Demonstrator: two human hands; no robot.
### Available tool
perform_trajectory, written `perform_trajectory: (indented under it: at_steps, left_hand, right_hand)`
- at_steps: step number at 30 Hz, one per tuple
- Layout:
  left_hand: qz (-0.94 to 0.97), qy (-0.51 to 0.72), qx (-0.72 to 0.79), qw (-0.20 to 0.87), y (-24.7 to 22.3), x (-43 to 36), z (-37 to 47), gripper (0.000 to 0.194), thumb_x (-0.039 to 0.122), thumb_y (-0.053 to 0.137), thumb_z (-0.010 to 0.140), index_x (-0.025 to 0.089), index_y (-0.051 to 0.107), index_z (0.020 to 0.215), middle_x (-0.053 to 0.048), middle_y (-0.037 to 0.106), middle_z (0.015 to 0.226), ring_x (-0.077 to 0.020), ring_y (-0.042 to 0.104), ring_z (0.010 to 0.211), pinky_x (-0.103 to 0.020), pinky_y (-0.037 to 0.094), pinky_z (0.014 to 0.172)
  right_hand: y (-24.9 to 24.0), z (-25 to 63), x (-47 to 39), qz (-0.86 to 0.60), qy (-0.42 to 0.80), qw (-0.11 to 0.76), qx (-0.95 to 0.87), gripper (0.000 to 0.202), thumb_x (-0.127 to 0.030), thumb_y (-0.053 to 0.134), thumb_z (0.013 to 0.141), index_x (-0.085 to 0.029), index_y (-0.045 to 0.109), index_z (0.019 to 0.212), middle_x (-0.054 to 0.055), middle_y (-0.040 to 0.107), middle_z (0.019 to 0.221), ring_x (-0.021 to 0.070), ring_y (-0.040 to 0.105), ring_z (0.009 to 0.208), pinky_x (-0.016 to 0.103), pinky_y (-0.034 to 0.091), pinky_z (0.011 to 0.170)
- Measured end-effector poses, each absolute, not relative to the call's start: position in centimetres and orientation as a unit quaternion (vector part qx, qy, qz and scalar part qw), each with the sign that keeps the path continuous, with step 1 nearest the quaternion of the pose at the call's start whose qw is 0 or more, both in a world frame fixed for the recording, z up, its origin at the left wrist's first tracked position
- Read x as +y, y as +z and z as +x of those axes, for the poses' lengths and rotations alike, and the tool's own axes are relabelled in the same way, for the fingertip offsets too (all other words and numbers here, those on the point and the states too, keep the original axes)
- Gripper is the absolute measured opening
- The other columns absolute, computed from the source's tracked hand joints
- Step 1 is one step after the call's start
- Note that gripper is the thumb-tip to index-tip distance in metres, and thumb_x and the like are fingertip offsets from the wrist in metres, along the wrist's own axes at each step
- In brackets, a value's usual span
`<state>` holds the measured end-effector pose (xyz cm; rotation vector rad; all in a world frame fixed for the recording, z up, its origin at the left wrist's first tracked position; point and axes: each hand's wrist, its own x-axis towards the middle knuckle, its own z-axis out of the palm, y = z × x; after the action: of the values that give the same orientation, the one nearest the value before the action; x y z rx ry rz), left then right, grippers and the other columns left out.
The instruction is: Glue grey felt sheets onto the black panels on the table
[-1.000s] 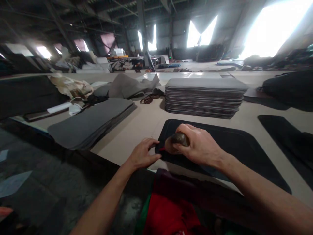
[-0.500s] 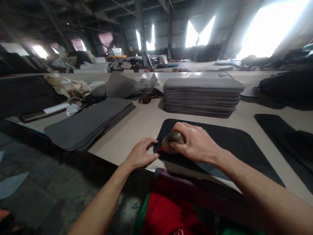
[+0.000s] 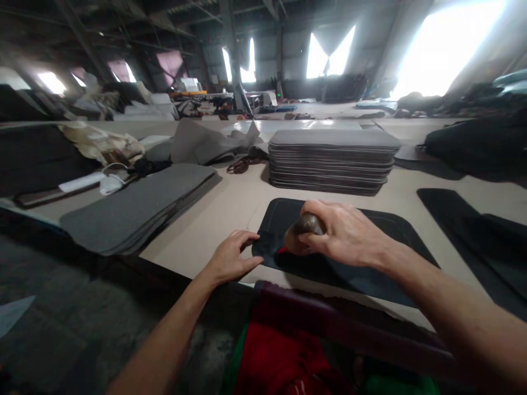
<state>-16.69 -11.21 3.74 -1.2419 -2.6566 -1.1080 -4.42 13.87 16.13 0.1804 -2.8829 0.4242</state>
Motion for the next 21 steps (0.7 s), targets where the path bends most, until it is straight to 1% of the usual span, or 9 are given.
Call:
perform_trajectory:
  at_steps: [2,7,12,17,21]
  left_hand:
    - [-0.399,-0.353,-0.847,0.007,3.8,-11.1,-16.6,0.043,0.029,0.074,0.074,0.021,0.064,0.115,-0.007,0.063,0.113,-0.0233,0.060,0.104,-0.038,0.051,0.092]
    - [-0.391,-0.348,-0.852,0.006,3.8,-11.1,-16.5,0.044,0.026,0.073,0.072,0.021,0.063,0.115,-0.007,0.063,0.110,-0.0233,0.060,0.101,-0.036,0.053,0.085]
    - [-0.392,-0.355,-0.849,0.005,3.8,-11.1,-16.5,0.044,0.029,0.073,0.074,0.021,0.063,0.116,-0.007,0.063,0.112,-0.0234,0.061,0.102,-0.038,0.053,0.089]
    - [-0.390,-0.350,-0.851,-0.002,3.8,-11.1,-16.7,0.045,0.033,0.074,0.074,0.021,0.063,0.116,-0.008,0.063,0.114,-0.0235,0.061,0.104,-0.038,0.053,0.092]
    - [-0.391,-0.347,-0.853,-0.002,3.7,-11.2,-16.9,0.045,0.036,0.072,0.075,0.021,0.064,0.118,-0.007,0.063,0.116,-0.0240,0.062,0.106,-0.039,0.053,0.095]
  right_hand:
    - [15.7,-4.8,13.0,0.066,0.157,0.118,-0.978,0.016,-0.033,0.061,0.081,-0.024,0.054,0.092,0.000,0.062,0.085,0.0171,0.052,0.070,0.027,0.027,0.060]
    - [15.3,-5.6,11.4,0.087,0.176,0.126,-0.972,0.018,-0.034,0.060,0.081,-0.024,0.053,0.093,0.002,0.063,0.090,0.0185,0.055,0.075,0.028,0.026,0.061]
    - [15.8,-5.2,12.8,0.085,0.160,0.116,-0.977,0.016,-0.032,0.061,0.080,-0.024,0.054,0.092,0.001,0.064,0.087,0.0184,0.055,0.075,0.027,0.027,0.061]
    - [16.4,-3.4,15.7,0.058,0.125,0.103,-0.985,0.018,-0.030,0.061,0.080,-0.024,0.055,0.096,0.000,0.064,0.085,0.0184,0.055,0.075,0.028,0.027,0.061]
    - [16.7,-1.5,17.7,0.027,0.112,0.088,-0.989,0.016,-0.033,0.061,0.081,-0.024,0.056,0.092,-0.001,0.063,0.083,0.0172,0.053,0.072,0.028,0.026,0.059]
